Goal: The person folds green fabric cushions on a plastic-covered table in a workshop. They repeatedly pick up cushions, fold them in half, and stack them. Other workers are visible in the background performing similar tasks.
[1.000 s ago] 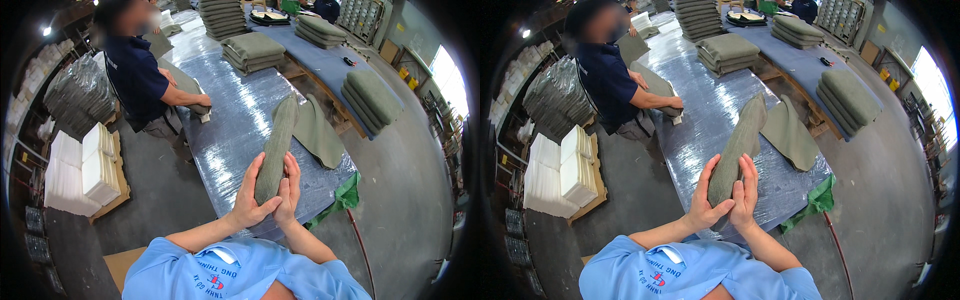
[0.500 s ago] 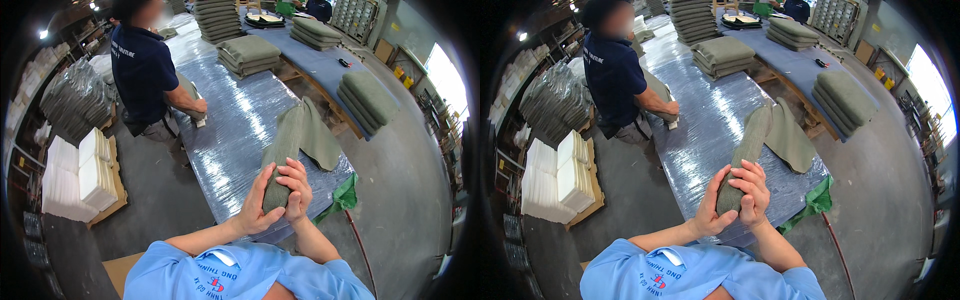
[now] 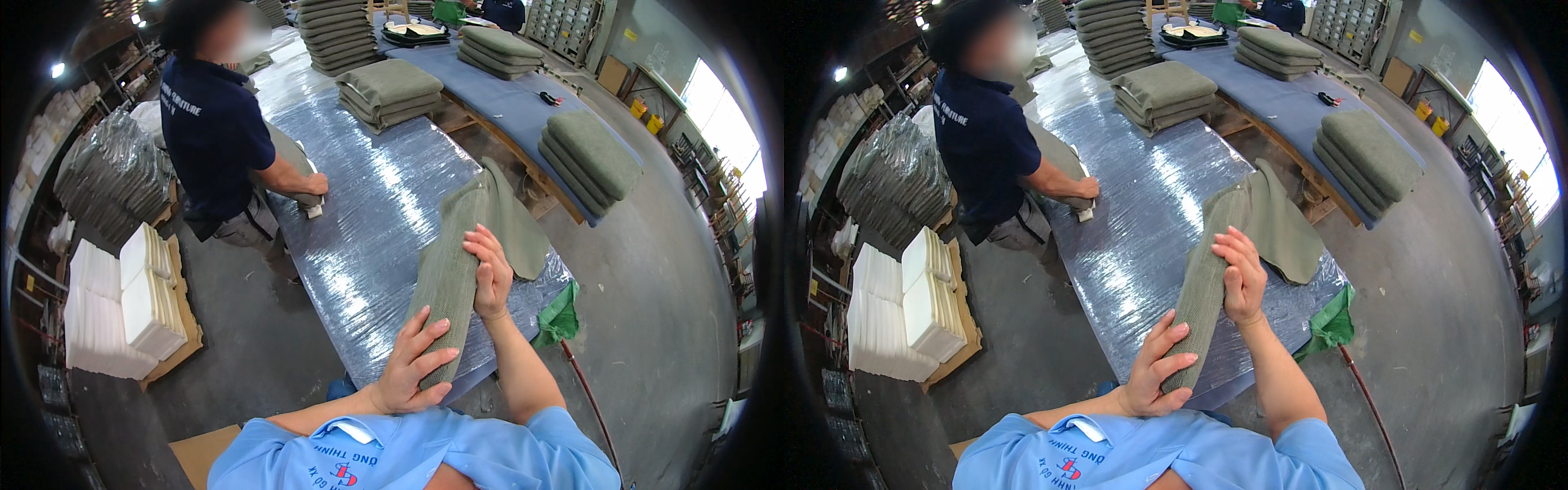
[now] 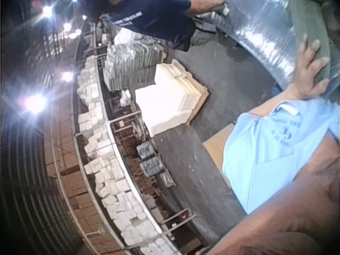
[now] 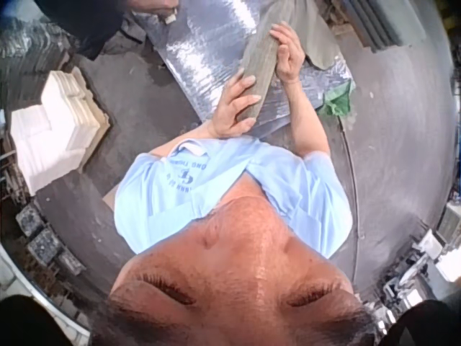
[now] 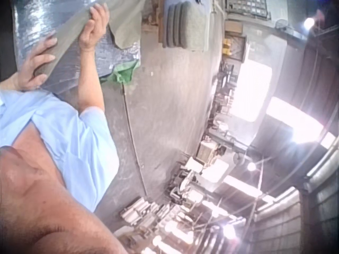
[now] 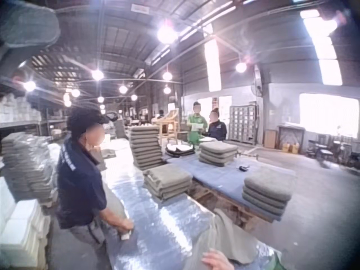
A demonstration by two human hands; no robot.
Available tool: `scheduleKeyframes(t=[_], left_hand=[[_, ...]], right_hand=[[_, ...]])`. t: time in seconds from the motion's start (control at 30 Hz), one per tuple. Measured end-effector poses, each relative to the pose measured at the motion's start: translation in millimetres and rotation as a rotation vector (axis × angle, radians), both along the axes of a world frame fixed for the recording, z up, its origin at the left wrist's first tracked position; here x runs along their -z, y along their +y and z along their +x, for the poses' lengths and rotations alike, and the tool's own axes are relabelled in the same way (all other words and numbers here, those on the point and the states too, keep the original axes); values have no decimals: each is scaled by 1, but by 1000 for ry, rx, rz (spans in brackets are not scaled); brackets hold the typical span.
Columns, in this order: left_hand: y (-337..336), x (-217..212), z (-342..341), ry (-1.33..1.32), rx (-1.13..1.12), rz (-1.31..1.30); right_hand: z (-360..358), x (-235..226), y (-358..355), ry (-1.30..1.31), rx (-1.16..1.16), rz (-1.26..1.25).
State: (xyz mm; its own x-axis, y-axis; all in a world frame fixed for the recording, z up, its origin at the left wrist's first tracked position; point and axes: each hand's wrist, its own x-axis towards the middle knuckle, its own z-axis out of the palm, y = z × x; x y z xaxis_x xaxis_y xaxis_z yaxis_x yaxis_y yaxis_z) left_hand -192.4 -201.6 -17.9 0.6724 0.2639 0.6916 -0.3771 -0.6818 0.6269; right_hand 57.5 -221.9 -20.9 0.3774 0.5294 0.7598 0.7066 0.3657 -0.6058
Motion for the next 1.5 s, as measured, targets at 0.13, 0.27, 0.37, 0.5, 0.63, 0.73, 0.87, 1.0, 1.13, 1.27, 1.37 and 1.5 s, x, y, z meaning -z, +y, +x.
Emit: scheduleKeyframes(t=[0.13,0.27,0.37,0.5,0.63,0.73,0.87,1.0,1.13,1.27,1.37,1.5], left_hand=[[0,2,-2,-30,-14,-14],[13,-10,6,-38,9,-83],[31,-25,11,17,-29,-117],[55,-39,14,89,-212,-62],[57,-29,10,185,-461,85],[69,9,-5,306,-583,131],[77,34,2,290,-577,177],[92,35,26,170,-500,204],[137,33,70,79,-487,276],[180,27,114,116,-515,179],[151,32,140,85,-467,-229],[69,34,151,338,-33,-1297]], right_hand=[[38,4,28,-50,38,-24],[77,6,53,-5,150,-95],[101,10,61,122,191,-161],[128,26,44,49,446,-162],[142,47,11,38,724,-251],[149,61,-13,175,829,-309],[154,88,-54,357,860,-277],[146,115,-102,457,953,-254],[118,120,-170,466,993,-493],[62,86,-199,811,134,-655],[-28,28,-157,904,-387,-483],[-87,35,-115,854,-353,-268]])
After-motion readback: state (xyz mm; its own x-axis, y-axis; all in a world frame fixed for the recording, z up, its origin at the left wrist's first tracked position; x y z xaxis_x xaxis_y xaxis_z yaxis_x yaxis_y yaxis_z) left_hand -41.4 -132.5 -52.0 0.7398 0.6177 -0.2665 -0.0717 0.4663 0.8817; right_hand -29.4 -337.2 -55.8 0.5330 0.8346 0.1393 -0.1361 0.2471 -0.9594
